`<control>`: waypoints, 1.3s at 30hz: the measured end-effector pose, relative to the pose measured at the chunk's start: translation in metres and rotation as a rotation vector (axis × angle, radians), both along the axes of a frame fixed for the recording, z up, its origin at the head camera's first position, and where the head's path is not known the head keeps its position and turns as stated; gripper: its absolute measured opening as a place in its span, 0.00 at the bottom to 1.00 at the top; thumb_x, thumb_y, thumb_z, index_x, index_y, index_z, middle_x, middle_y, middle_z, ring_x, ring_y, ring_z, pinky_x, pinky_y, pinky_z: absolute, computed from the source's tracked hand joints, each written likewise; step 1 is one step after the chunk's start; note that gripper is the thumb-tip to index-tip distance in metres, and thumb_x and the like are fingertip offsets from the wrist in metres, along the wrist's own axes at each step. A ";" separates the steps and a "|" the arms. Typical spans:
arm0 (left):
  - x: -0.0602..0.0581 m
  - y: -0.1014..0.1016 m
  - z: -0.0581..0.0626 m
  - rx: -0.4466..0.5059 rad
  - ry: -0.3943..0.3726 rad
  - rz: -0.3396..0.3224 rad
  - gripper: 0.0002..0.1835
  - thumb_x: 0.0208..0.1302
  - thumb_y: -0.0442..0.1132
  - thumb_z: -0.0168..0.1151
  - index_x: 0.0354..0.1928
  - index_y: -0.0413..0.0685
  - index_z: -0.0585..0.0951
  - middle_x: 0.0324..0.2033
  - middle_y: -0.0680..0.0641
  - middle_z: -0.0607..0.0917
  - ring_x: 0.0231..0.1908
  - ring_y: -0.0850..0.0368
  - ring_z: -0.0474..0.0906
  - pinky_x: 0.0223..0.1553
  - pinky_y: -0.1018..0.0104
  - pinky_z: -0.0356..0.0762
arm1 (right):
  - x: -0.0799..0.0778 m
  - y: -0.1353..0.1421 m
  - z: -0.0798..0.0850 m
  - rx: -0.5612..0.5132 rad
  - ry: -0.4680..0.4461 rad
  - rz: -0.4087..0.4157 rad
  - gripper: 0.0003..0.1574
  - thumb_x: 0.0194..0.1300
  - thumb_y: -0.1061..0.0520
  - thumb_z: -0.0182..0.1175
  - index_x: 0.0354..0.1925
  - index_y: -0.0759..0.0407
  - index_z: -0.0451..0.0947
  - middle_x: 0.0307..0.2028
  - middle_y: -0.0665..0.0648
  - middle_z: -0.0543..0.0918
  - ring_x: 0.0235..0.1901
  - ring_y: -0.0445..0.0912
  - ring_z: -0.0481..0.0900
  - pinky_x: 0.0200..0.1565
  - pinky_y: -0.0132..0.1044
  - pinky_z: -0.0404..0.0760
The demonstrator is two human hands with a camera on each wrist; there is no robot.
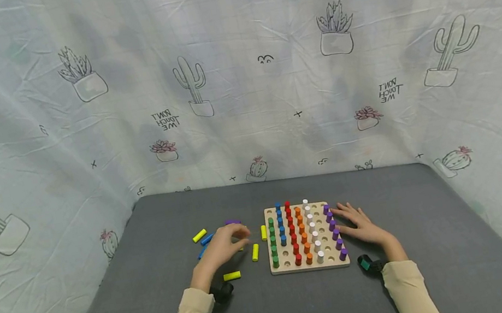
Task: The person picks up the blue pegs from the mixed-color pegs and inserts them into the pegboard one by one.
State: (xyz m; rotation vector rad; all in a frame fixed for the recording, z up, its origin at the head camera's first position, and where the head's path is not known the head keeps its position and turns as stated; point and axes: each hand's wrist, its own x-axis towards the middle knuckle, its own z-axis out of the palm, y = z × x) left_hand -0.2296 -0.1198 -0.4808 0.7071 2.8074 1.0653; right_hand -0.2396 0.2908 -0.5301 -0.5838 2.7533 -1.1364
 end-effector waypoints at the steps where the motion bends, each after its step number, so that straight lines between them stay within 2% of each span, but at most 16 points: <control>1: 0.000 -0.002 0.000 -0.001 0.004 0.006 0.09 0.60 0.36 0.62 0.43 0.45 0.81 0.39 0.51 0.83 0.41 0.55 0.79 0.43 0.60 0.78 | 0.000 0.000 0.000 -0.001 0.002 0.001 0.38 0.65 0.47 0.55 0.68 0.58 0.58 0.70 0.69 0.49 0.69 0.67 0.36 0.64 0.63 0.29; 10: 0.000 -0.018 -0.001 0.011 -0.004 0.087 0.10 0.59 0.35 0.63 0.44 0.45 0.81 0.39 0.51 0.83 0.42 0.55 0.78 0.45 0.56 0.77 | -0.001 0.000 0.000 -0.002 0.012 0.007 0.38 0.65 0.48 0.55 0.68 0.58 0.58 0.70 0.68 0.50 0.69 0.66 0.36 0.64 0.63 0.29; 17: 0.000 -0.032 -0.001 0.001 0.031 0.138 0.10 0.58 0.34 0.64 0.43 0.45 0.81 0.40 0.50 0.82 0.41 0.55 0.78 0.44 0.57 0.77 | -0.001 0.000 0.000 -0.003 0.011 0.009 0.38 0.65 0.48 0.55 0.68 0.58 0.58 0.70 0.69 0.49 0.69 0.67 0.36 0.64 0.63 0.29; 27: -0.003 -0.048 -0.004 -0.084 0.059 0.200 0.10 0.58 0.36 0.64 0.43 0.48 0.82 0.40 0.51 0.81 0.42 0.52 0.78 0.43 0.56 0.76 | -0.001 0.000 -0.002 0.003 0.006 0.004 0.38 0.65 0.47 0.55 0.68 0.57 0.58 0.70 0.68 0.49 0.69 0.66 0.36 0.64 0.63 0.29; 33: -0.007 -0.056 -0.005 -0.147 0.066 0.222 0.09 0.59 0.37 0.63 0.43 0.49 0.82 0.42 0.50 0.81 0.45 0.49 0.77 0.45 0.52 0.76 | -0.001 0.000 -0.003 0.013 0.001 -0.004 0.38 0.65 0.46 0.55 0.68 0.57 0.58 0.70 0.68 0.49 0.69 0.66 0.35 0.64 0.63 0.29; 39: -0.011 -0.062 -0.006 -0.210 0.079 0.241 0.09 0.59 0.37 0.64 0.42 0.50 0.82 0.42 0.49 0.80 0.44 0.49 0.77 0.43 0.53 0.76 | 0.001 0.000 -0.001 0.010 0.003 -0.003 0.38 0.65 0.46 0.54 0.68 0.56 0.58 0.70 0.68 0.49 0.69 0.66 0.35 0.64 0.63 0.29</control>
